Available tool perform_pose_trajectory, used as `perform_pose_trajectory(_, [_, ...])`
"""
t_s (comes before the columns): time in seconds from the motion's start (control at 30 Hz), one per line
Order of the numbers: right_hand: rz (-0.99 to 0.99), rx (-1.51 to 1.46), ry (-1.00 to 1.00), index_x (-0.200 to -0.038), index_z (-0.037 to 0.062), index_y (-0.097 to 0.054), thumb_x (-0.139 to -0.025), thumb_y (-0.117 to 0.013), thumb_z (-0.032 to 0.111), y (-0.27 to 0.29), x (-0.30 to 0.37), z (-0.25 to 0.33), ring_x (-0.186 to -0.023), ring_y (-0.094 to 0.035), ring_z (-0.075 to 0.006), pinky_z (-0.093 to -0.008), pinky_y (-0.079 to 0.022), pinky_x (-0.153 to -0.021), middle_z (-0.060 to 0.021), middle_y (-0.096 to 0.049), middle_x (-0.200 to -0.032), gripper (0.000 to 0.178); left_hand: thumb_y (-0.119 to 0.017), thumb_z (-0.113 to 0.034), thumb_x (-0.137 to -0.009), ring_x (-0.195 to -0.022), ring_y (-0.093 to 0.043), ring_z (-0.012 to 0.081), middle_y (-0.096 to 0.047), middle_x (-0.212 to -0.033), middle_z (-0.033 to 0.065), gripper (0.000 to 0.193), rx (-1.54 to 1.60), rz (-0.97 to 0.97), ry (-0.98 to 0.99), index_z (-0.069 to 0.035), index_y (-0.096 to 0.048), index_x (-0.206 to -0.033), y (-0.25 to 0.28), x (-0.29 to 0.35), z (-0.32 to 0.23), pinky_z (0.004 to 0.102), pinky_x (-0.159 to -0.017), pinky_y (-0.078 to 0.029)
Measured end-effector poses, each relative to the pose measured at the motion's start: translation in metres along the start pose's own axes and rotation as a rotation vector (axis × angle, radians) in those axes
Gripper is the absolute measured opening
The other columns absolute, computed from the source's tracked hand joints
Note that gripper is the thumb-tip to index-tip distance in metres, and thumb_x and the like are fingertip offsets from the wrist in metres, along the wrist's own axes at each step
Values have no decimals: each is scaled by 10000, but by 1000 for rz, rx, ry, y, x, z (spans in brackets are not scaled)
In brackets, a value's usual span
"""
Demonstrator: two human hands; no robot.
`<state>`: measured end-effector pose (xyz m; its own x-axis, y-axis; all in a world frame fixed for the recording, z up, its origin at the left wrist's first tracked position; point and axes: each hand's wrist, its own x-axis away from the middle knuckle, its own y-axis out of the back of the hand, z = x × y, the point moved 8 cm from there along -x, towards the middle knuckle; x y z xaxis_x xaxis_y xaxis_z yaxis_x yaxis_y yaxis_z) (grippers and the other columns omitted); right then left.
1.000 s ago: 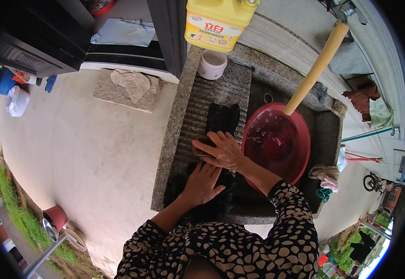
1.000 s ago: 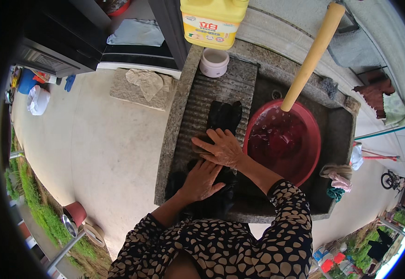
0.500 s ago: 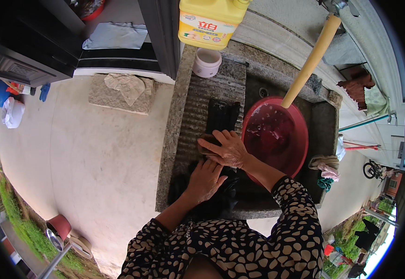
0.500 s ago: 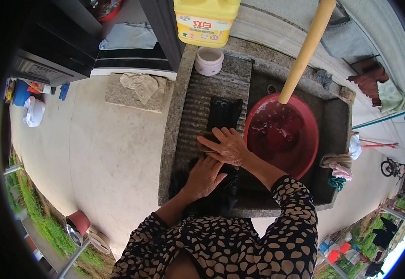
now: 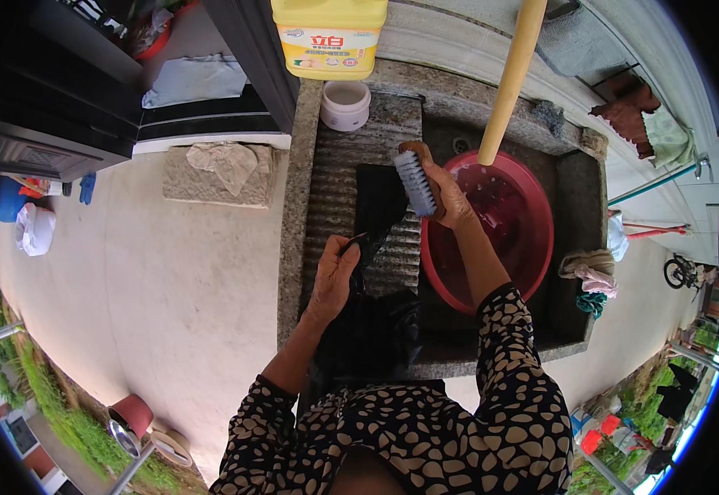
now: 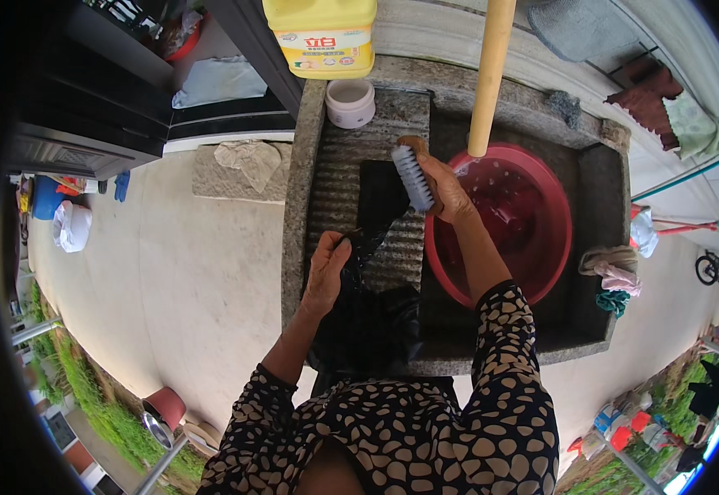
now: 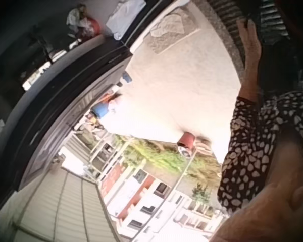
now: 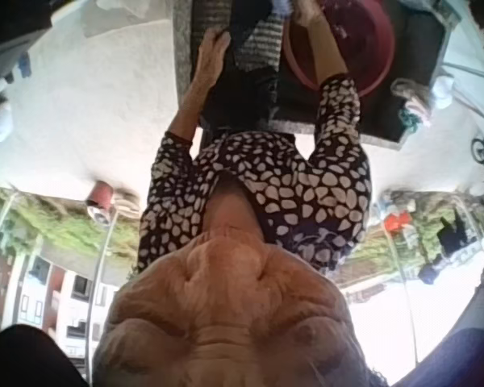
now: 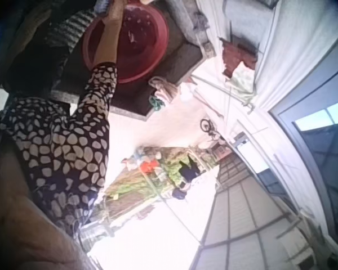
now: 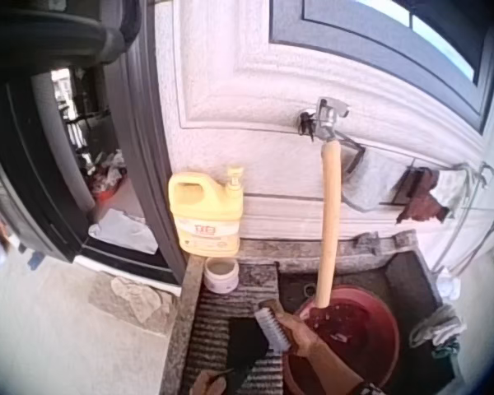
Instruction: The person washes a light-colored cloth by hand in a red basin filled with water, then scrubs a black garment on a stone washboard using a brush. The person repeatedly scrubs the black garment on the washboard and rinses it in the basin.
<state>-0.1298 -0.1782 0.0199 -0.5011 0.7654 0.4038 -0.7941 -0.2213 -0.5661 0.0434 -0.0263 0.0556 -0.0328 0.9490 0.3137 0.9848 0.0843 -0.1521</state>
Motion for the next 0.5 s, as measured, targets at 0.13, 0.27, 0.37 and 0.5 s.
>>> perform_pose_trajectory(0.13, [212,-108,-135,-1323,115,-488,-868,-609,477,-20,26,-28,-1003,-576,-176,-382,-516,-854,-49,-586,-1136,594,-519,-238,-983,-819,-511,73,-560,-898,-29,165,553,-45,155,-76,-546,-979,-2,-27,18,269,-745,-434])
perform_pose_trajectory(0.27, [92,-12,12,-1311,100,-490,-901,-604,379,-32,19,-23,-1094,-523,-176,-370,-416,-971,-48,-575,-1174,509,-541,-230,-968,-962,-536,94,-576,-1019,5,197,853,9,187,-57,-525,-1062,-25,-36,-24,268,-888,-428])
perform_pose_trajectory(0.37, [158,173,252,-1347,106,-456,-919,-594,337,-45,7,43,-1085,-530,-161,-326,-427,-957,-57,-572,-1186,505,-591,-267,-936,-1068,-519,169,-559,-1120,55,353,421,-179,33,-50,-472,-1189,5,-33,-21,312,-965,-403])
perform_pose_trajectory(0.5, [-139,576,415,-1373,51,-423,-933,-571,404,-28,-26,105,-986,-587,-159,-297,-482,-865,-89,-577,-1189,583,-690,-326,-858,-1137,-472,300,-530,-1168,127,607,-502,-371,-105,-55,-381,-1304,8,6,-1,420,-1007,-369])
